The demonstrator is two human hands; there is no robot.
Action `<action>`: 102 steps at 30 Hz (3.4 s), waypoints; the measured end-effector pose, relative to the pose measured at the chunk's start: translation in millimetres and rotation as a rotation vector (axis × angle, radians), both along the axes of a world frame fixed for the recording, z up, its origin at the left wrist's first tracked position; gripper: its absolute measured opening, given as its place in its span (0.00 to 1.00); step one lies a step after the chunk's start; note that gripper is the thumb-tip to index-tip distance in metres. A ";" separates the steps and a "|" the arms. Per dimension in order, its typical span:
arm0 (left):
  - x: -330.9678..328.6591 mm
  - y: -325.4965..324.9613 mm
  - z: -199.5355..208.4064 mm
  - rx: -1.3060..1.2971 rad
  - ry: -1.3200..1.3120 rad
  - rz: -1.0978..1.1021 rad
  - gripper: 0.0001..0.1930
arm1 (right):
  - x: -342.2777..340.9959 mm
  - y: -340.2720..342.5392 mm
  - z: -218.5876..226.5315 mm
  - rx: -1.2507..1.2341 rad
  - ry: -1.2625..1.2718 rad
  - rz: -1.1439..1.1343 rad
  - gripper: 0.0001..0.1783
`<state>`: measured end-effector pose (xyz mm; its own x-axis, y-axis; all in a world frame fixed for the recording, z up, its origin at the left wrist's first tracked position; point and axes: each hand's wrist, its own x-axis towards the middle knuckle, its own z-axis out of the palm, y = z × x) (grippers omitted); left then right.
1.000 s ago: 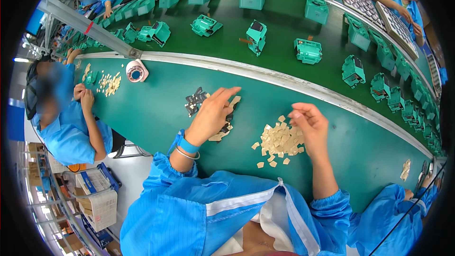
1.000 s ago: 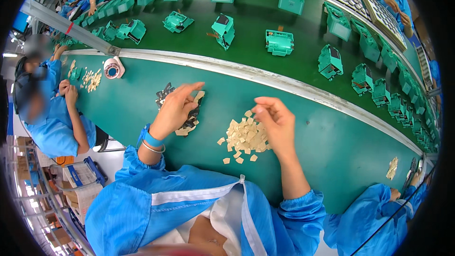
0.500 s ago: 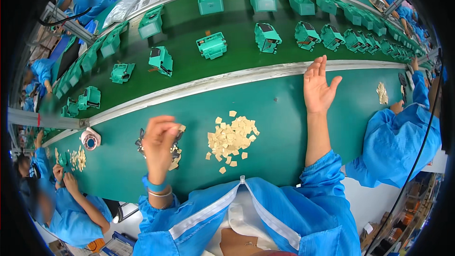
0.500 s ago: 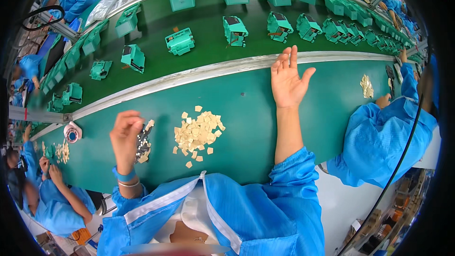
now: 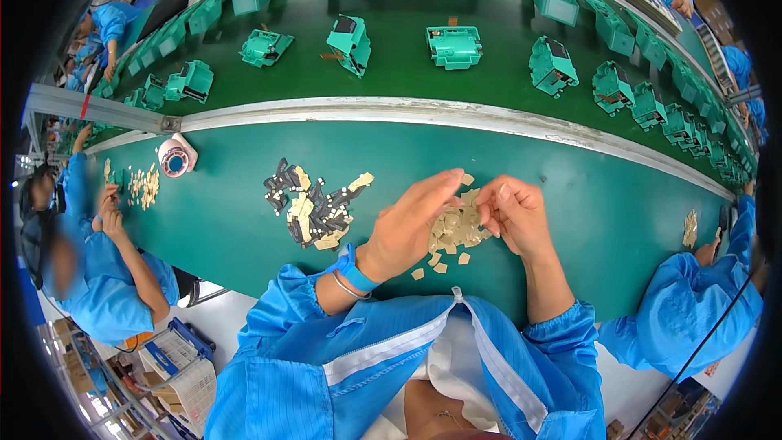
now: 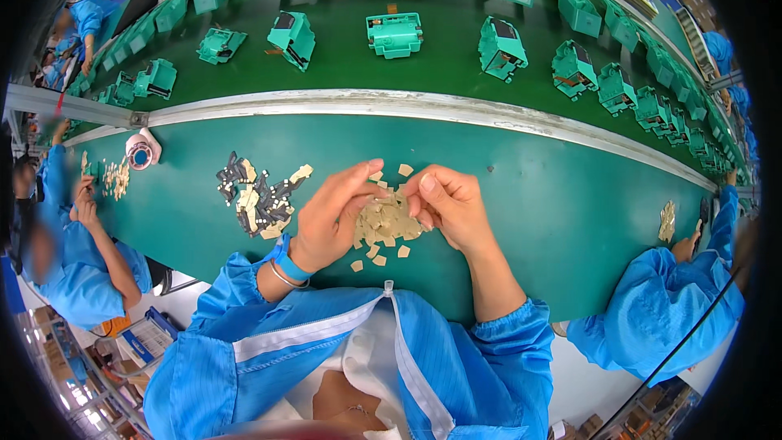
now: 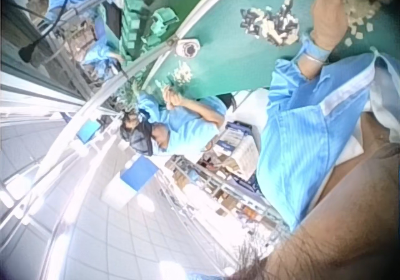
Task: The person picks up a green plastic housing, presses a black component into its side, and sets it on the conveyor belt. They then pick up a small chip and a piece of adhesive backing, press them together, and place the assembled chip onto the green housing before returning it to the belt.
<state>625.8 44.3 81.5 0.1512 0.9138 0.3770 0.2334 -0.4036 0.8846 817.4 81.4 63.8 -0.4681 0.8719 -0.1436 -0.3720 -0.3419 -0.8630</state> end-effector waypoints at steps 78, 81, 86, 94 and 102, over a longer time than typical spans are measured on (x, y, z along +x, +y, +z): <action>13.2 1.6 10.2 0.386 0.433 0.160 0.14 | -7.8 -9.2 6.7 1.151 -0.496 -0.451 0.09; 13.4 2.2 9.2 0.424 0.462 0.158 0.14 | -9.4 -8.5 10.6 1.101 -0.502 -0.486 0.10; 14.2 1.6 11.3 0.422 0.478 0.160 0.15 | -9.0 -6.9 9.0 1.117 -0.518 -0.426 0.07; 7.4 9.4 12.4 0.369 0.494 0.249 0.15 | -1.2 -10.3 8.5 1.069 -0.454 -0.342 0.10; 7.2 8.7 17.1 0.317 0.364 0.258 0.16 | 2.0 -11.9 7.1 1.010 -0.372 -0.238 0.14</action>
<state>633.0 52.9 98.6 0.1089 0.7887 0.6051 0.6284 -0.5263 0.5729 819.5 69.6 70.9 -0.3476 0.7296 0.5889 0.0060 0.6298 -0.7767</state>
